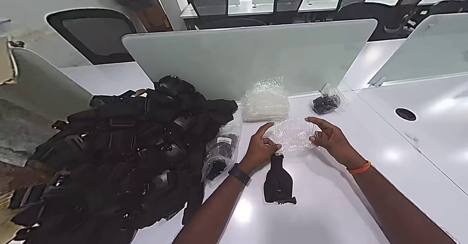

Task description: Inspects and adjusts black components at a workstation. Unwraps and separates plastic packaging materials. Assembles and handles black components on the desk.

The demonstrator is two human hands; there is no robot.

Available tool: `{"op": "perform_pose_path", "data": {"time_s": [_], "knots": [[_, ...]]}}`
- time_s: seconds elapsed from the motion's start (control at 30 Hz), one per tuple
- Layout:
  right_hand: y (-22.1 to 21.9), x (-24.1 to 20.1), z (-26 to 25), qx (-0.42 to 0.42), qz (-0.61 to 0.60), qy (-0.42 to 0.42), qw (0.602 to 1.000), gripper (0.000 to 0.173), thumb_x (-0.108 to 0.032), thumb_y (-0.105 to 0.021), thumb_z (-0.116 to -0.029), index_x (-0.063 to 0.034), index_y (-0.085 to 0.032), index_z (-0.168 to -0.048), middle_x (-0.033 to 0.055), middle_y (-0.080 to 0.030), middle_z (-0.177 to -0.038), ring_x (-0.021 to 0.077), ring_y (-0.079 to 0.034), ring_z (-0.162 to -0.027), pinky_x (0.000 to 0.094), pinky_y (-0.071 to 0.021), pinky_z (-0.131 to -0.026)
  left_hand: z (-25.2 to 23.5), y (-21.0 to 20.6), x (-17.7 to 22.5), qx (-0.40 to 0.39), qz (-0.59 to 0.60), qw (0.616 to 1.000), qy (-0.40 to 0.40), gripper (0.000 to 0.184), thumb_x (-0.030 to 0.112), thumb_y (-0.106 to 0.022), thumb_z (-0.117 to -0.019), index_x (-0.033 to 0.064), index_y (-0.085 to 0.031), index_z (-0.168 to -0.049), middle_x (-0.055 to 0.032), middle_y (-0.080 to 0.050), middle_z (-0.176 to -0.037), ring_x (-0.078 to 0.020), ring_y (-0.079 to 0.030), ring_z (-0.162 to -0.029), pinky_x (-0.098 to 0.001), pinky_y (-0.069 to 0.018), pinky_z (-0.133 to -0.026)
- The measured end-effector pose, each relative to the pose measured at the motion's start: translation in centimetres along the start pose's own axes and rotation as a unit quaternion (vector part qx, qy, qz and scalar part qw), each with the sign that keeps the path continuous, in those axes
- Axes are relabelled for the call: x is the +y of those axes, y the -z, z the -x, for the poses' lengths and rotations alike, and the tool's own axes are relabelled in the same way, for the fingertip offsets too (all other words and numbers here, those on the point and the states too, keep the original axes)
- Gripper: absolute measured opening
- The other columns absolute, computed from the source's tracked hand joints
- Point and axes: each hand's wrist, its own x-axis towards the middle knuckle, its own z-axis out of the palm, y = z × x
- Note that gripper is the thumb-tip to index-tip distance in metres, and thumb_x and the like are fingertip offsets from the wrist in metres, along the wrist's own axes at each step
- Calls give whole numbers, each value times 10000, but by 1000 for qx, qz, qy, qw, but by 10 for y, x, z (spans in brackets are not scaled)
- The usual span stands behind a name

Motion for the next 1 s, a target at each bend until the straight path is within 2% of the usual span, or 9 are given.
{"op": "perform_pose_path", "data": {"time_s": [0.1, 0.23, 0.47, 0.57, 0.67, 0.73, 0.8, 0.9, 1.0], "knots": [[2, -21, -39, 9, 57, 33, 998, 618, 29, -645, -889, -140, -511, -1467, 51, -631, -1306, 122, -645, -762, 310, -580, -680, 1, -1, -11, 119, 1, 993, -25, 502, 98, -696, -952, -14, -512, -1406, -104, -717, -865, -136, -666, -614, -296, -601, -633], [-4, -51, -116, 3, 63, 69, 996, 602, 49, -607, -920, -106, -470, -1485, 69, -530, -1459, 133, -660, -863, 311, -585, -716, 1, -1, -16, 178, -28, 983, -24, 349, 160, -607, -1023, -15, -556, -1321, -132, -674, -1152, -114, -645, -659, -262, -571, -601], [-21, -32, -211, 4, 242, 29, 970, 591, 12, -706, -902, -37, -496, -1453, 176, -520, -1457, 217, -677, -825, 396, -593, -707, -1, 4, -23, 173, -34, 984, -30, 338, 147, -576, -1028, -42, -558, -1307, -156, -625, -1244, -95, -625, -654, -254, -572, -618], [-19, -28, -220, 62, 406, 41, 911, 556, -237, -740, -930, -29, -547, -1408, 243, -546, -1406, 379, -639, -1132, 568, -542, -914, -2, 5, -24, 167, -39, 985, -24, 337, 157, -568, -1032, -39, -559, -1306, -152, -626, -1229, -91, -616, -648, -250, -567, -614], [-26, -51, -206, 155, 481, 56, 861, 608, -477, -655, -954, -63, -575, -1392, 251, -499, -1436, 450, -562, -1228, 633, -487, -969, -3, 5, -25, 167, -43, 985, -27, 323, 164, -562, -1035, -34, -567, -1289, -142, -643, -1206, -91, -616, -649, -247, -560, -608], [-31, -68, -182, 179, 491, 96, 847, 591, -507, -600, -977, -60, -591, -1364, 247, -517, -1405, 440, -561, -1218, 610, -486, -967, -4, 5, -26, 168, -40, 985, -27, 295, 157, -540, -1046, -31, -569, -1272, -136, -644, -1174, -92, -618, -658, -245, -560, -614], [-38, -78, -143, 113, 500, 143, 847, 470, -393, -572, -1019, -33, -612, -1317, 238, -607, -1270, 397, -636, -1093, 571, -528, -926, -4, 6, -26, 175, -28, 984, -23, 293, 145, -506, -1062, -35, -565, -1286, -133, -646, -1123, -96, -623, -666, -246, -562, -626], [-53, -58, -70, -87, 485, 152, 856, 285, -245, -617, -1000, -68, -675, -1216, 137, -691, -1081, 292, -689, -902, 517, -575, -792, -3, 5, -26, 181, -14, 983, -5, 305, 167, -467, -1084, -26, -546, -1307, -103, -658, -922, -117, -618, -635, -272, -551, -607], [-70, -20, -21, -277, 428, 96, 855, 418, -339, -589, -1026, -126, -602, -1386, 121, -624, -1349, 291, -613, -1218, 507, -498, -1034, -3, 5, -30, 180, -19, 984, -8, 308, 172, -441, -1092, -12, -546, -1315, -91, -649, -896, -129, -612, -640, -283, -544, -611]]}}
